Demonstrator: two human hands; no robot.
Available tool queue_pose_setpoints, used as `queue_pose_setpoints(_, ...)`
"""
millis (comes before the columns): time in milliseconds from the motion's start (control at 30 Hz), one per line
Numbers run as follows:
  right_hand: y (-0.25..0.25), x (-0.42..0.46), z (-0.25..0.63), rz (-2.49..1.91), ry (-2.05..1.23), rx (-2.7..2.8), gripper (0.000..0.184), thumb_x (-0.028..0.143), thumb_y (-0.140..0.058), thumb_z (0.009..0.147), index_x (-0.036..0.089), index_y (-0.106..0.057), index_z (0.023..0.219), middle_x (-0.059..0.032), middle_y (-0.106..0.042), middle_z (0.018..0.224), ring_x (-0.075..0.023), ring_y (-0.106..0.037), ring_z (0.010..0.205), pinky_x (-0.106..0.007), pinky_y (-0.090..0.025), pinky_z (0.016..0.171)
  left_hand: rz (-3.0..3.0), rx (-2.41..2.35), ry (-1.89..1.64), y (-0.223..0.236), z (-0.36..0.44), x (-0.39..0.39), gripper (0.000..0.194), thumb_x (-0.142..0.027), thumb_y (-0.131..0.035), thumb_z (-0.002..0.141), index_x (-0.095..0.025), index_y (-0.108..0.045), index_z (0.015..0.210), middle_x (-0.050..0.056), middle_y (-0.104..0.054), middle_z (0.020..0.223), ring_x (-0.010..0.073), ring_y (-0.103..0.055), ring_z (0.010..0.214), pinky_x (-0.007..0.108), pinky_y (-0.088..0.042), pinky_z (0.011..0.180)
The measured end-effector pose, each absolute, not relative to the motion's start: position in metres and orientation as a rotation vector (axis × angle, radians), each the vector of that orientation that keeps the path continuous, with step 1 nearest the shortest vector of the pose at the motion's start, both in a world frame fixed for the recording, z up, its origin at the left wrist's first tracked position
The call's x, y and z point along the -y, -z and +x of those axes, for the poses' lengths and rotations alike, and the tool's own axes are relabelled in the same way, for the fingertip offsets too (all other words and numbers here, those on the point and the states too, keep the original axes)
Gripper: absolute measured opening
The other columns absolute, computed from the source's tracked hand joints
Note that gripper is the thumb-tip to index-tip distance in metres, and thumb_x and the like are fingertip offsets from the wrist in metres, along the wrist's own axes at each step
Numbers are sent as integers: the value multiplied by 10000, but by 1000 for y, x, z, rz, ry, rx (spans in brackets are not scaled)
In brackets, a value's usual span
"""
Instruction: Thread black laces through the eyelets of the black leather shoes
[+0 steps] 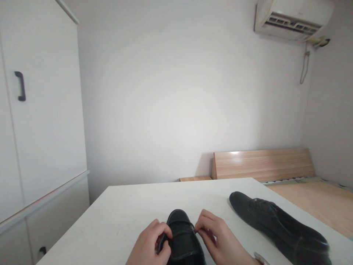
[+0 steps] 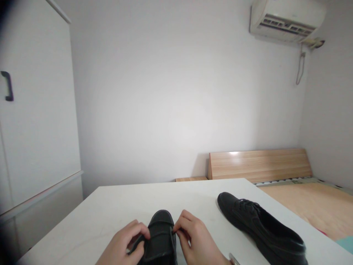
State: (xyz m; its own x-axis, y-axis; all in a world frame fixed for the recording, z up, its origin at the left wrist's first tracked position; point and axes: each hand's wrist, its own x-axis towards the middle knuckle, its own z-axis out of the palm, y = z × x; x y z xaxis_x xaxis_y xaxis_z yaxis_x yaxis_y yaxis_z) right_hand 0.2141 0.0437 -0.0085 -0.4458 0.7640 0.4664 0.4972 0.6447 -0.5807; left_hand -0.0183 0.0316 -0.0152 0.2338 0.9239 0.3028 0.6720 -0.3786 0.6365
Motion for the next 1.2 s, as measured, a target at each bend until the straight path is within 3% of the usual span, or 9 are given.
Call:
queue_pose_setpoints(300, 20, -49, 211, -947, -503, 2020, 206, 158, -454, 943, 180, -644, 865, -42, -571, 835, -162, -560, 696, -264, -420, 627, 2131, -1450, -958, 16, -18, -30, 206, -116, -458, 755, -198, -643, 800, 14, -580, 788, 184, -608, 706, 259, -436, 663)
queue_pose_setpoints(900, 20, -52, 215, -1097, -457, 2116, 187, 57, -532, 868, 176, -653, 790, -22, -618, 788, -146, -563, 698, -241, -417, 644, 2134, -1452, -1004, 19, -17, -29, 191, -156, -461, 778, -213, -642, 786, 12, -582, 784, 176, -602, 693, 246, -438, 649)
queue_pose_setpoints(1033, 20, -50, 210, -1043, -317, 2107, 225, 65, -506, 894, 178, -691, 834, -63, -618, 909, -189, -595, 855, -282, -455, 752, 2146, -1470, -946, 16, -17, -36, 212, -125, -471, 753, -201, -666, 788, 13, -586, 768, 183, -606, 696, 255, -435, 654)
queue_pose_setpoints(1200, 21, -50, 209, -1069, -416, 2083, 272, 31, -503, 873, 181, -722, 815, -40, -616, 831, -160, -606, 755, -255, -454, 692, 2125, -1578, -737, -7, -11, -44, 255, -53, -506, 645, -190, -702, 732, -10, -592, 692, 177, -584, 666, 245, -393, 628)
